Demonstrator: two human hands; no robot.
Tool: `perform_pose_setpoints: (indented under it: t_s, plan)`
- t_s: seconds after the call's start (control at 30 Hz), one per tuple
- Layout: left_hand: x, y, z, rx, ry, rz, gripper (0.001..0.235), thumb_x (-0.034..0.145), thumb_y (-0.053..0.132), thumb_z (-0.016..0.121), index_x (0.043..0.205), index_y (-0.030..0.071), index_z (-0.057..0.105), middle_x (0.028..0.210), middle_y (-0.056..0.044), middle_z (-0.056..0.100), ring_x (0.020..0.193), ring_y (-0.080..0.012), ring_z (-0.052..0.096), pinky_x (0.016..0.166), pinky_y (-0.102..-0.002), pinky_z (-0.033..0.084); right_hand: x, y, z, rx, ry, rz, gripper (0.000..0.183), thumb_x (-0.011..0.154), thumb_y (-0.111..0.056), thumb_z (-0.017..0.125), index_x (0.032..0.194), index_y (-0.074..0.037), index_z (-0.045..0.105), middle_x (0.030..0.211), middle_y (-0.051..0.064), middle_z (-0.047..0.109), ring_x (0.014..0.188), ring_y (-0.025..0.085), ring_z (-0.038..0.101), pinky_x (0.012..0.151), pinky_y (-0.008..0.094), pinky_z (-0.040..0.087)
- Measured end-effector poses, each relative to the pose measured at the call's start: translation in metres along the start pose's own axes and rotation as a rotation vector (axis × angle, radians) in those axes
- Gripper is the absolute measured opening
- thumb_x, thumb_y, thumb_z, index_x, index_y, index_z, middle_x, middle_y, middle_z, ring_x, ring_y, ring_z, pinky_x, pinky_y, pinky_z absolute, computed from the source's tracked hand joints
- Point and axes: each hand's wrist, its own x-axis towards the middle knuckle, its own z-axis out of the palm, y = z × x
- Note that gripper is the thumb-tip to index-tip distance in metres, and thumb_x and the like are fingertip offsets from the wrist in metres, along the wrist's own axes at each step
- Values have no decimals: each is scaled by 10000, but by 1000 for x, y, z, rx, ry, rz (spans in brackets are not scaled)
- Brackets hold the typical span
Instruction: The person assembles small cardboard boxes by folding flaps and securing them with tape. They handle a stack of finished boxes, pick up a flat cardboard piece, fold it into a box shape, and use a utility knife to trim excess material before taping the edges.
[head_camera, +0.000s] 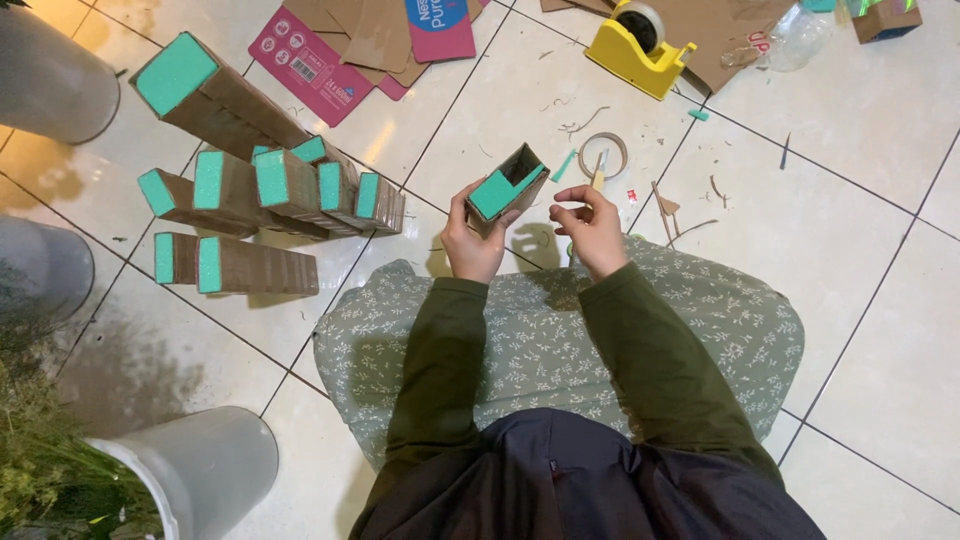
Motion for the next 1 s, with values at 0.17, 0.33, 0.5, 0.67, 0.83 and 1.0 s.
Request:
perform_pose_setpoints:
  t_s: [0.17, 0.33, 0.5, 0.67, 0.83, 1.0]
  plan:
    - [1, 5, -1, -15, -13, 1, 680, 712, 255, 967, 1270, 105, 608, 1235, -112, 711, 1193, -352, 667, 1078, -483, 491, 1, -5, 0, -59, -20, -18, 228, 897, -9, 737, 1117, 14, 684, 1097, 205, 631, 890, 230, 701, 731, 334, 640]
    - [3, 11, -2, -32, -32, 14, 663, 723, 216, 958, 1272, 99, 607, 1247, -112, 709, 1212, -349, 658, 1094, -472, 476, -1, -7, 1, -85, -34, -14, 217, 897, 11, 705, 1113, 18, 681, 1092, 211, 631, 889, 230, 691, 739, 334, 635]
    - [5, 19, -3, -63, -69, 31, 666, 717, 189, 962, 1279, 123, 611, 1279, -74, 703, 1249, -308, 643, 1116, -453, 459, 1, -5, 1, -91, -33, -24, 216, 890, 18, 693, 1106, 16, 687, 1073, 213, 646, 874, 226, 691, 733, 337, 632]
    - [5, 19, -4, -64, -80, 39, 664, 722, 191, 960, 1280, 123, 607, 1283, -73, 701, 1250, -302, 640, 1118, -449, 456, -1, -7, 0, -96, -34, -24, 206, 902, 26, 666, 1107, 13, 687, 1076, 223, 650, 874, 235, 694, 737, 351, 631]
    - [5, 17, -3, -60, -81, 40, 660, 727, 202, 958, 1279, 123, 604, 1283, -74, 701, 1251, -305, 639, 1116, -449, 457, 0, -5, 1, -88, -37, -24, 198, 914, 40, 630, 1102, 14, 685, 1076, 222, 652, 877, 245, 702, 738, 361, 632]
    - [4, 17, -3, -67, -80, 34, 668, 724, 192, 959, 1283, 120, 600, 1287, -81, 699, 1253, -311, 637, 1116, -456, 455, -2, -12, 1, -104, -42, -23, 198, 914, 45, 632, 1103, 20, 684, 1078, 234, 654, 874, 253, 705, 735, 373, 632]
